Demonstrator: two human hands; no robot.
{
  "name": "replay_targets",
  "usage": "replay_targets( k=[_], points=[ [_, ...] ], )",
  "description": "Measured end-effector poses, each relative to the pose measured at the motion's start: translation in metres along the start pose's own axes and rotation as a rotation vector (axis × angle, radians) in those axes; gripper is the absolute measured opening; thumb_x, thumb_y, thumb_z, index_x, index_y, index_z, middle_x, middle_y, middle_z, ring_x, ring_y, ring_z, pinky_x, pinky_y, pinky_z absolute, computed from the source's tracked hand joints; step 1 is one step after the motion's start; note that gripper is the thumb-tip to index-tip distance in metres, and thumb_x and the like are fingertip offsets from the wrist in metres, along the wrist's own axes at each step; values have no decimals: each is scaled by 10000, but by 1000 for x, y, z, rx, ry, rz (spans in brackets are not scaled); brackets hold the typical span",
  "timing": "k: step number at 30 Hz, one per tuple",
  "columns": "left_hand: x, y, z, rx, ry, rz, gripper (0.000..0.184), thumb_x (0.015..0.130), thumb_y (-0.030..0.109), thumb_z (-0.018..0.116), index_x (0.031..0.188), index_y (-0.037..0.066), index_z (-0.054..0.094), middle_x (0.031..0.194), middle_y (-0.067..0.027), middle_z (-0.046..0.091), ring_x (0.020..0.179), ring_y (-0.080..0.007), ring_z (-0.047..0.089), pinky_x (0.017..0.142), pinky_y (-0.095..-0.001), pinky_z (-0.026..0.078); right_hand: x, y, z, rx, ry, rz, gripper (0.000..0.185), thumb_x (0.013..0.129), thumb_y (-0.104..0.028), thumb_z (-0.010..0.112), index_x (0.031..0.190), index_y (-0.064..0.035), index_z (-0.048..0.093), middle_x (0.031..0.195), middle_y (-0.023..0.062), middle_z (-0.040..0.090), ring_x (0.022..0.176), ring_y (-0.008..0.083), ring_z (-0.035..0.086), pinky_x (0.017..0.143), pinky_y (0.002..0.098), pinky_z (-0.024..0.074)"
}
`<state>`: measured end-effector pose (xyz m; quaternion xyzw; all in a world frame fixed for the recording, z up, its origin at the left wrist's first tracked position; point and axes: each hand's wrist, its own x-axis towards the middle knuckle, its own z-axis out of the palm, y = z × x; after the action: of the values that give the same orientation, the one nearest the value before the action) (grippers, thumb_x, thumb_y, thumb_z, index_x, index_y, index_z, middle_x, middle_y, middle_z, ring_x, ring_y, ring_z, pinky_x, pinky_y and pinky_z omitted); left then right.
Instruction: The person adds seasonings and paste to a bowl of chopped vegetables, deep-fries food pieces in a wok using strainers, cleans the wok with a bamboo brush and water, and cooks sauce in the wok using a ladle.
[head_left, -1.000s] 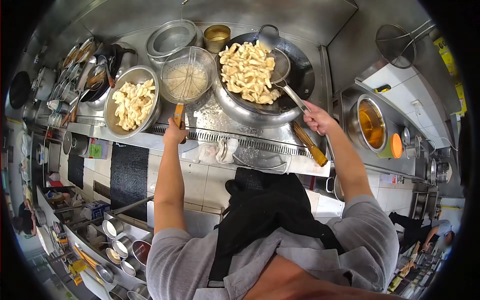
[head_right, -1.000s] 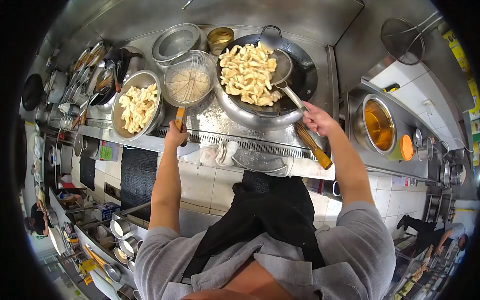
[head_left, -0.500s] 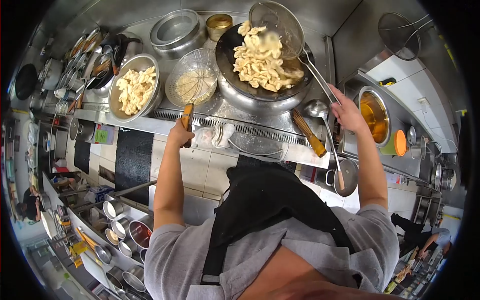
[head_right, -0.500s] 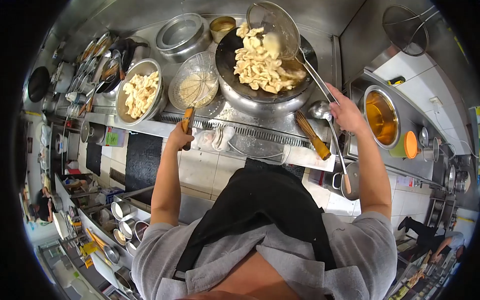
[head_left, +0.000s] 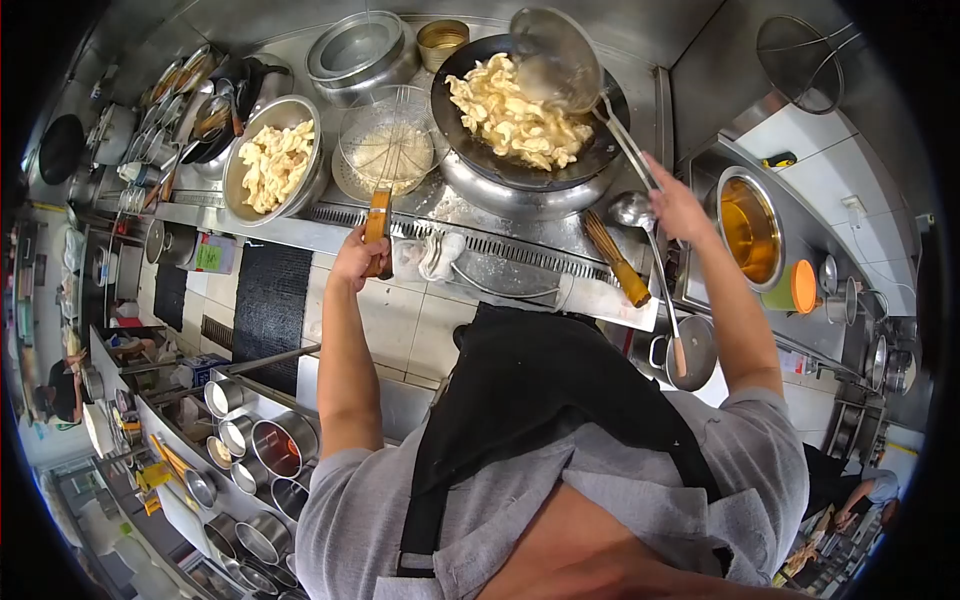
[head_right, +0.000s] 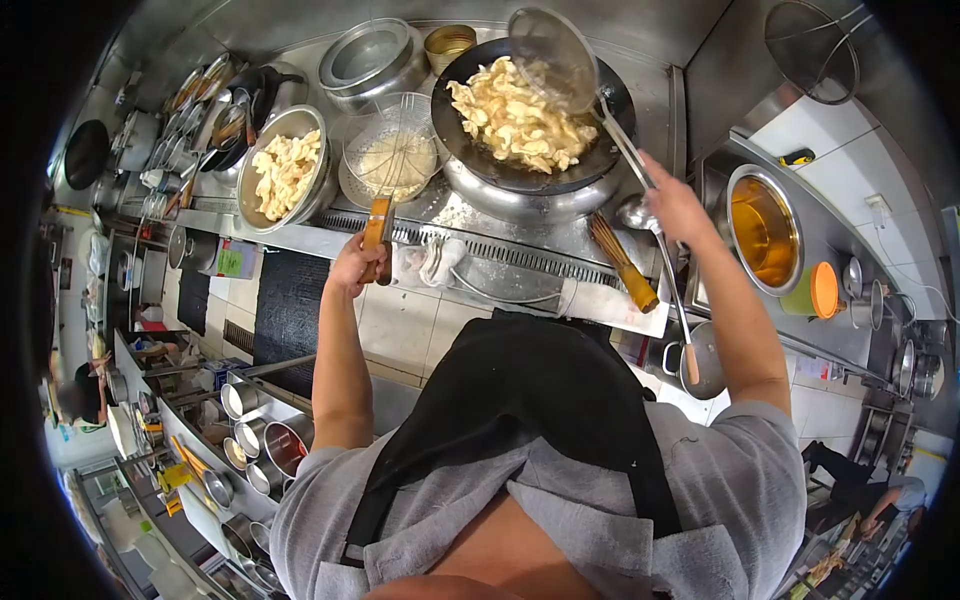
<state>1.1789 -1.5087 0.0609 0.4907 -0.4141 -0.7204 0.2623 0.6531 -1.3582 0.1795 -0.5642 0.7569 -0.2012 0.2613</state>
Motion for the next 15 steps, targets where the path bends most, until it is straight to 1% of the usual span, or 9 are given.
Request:
replay_targets(
  k=[1, 3, 5, 7, 9, 10, 11, 13, 15],
  points=[
    [-3, -1, 3, 64, 67, 42, 353, 807, -23, 634, 1123, -12, 478, 738, -61, 574, 565, -155, 537, 509, -292, 453, 7, 18, -6, 124, -17, 48, 662, 961, -1, 435, 1535, -301, 298, 724, 23, 484, 552, 116, 430, 509, 281, 442],
    [2, -11, -4, 85, 75, 45, 414, 806, -23, 651, 1179, -21, 473, 783, -67, 596, 590, -159, 563, 531, -304, 476, 0, -17, -33, 143, -26, 268, 637, 981, -31, 422, 1538, -304, 277, 687, 9, 452, 488, 115, 398, 424, 292, 427],
    [-1, -16, -2, 44, 131, 95, 473, 810, 9, 678, 1231, -22, 465, 859, -80, 624, 654, -162, 601, 583, -310, 504, 13, 4, -37, 77, 14, 231, 631, 985, -43, 420, 1540, -300, 263, 679, 15, 453, 460, 122, 392, 399, 308, 426],
    [-6, -12, -6, 156, 148, 93, 573, 794, 29, 707, 1301, -26, 444, 978, -112, 644, 811, -175, 635, 688, -311, 530, 35, 29, -40, -13, 79, 112, 633, 987, -47, 416, 1546, -285, 238, 670, 39, 465, 424, 142, 409, 378, 331, 428],
    [-10, -12, -5, 221, 222, 113, 576, 784, 29, 708, 1295, -26, 448, 976, -114, 644, 806, -178, 635, 687, -309, 528, 38, 8, -47, -73, 94, 145, 630, 985, -40, 409, 1545, -275, 244, 671, 54, 479, 413, 154, 428, 378, 344, 433],
    [-13, -11, -5, 207, 241, 117, 582, 776, 26, 704, 1293, -27, 441, 947, -97, 639, 755, -156, 619, 650, -296, 510, 47, 16, -47, -75, 85, 133, 630, 985, -40, 409, 1545, -275, 244, 671, 54, 479, 413, 154, 428, 378, 344, 433],
    [-14, -11, -6, 203, 247, 116, 582, 776, 26, 704, 1293, -27, 441, 947, -97, 639, 755, -156, 619, 650, -296, 510, 53, 25, -49, -174, 121, 36, 634, 985, -39, 405, 1547, -278, 235, 669, 56, 478, 415, 156, 435, 379, 350, 437],
    [-13, -12, -4, 223, 259, 169, 543, 828, 16, 658, 1301, -37, 396, 692, -40, 549, 530, -121, 516, 475, -291, 428, 54, 29, -53, -278, 158, -53, 637, 986, -38, 400, 1549, -280, 227, 666, 58, 478, 416, 159, 442, 380, 356, 441],
    [-15, -10, -7, 251, 259, 142, 532, 821, 19, 655, 1285, -44, 403, 691, -38, 545, 524, -123, 515, 473, -289, 432, 44, 17, -62, 40, -121, 294, 650, 989, -55, 415, 1555, -297, 205, 660, 42, 471, 420, 135, 419, 362, 325, 405]
  ],
)
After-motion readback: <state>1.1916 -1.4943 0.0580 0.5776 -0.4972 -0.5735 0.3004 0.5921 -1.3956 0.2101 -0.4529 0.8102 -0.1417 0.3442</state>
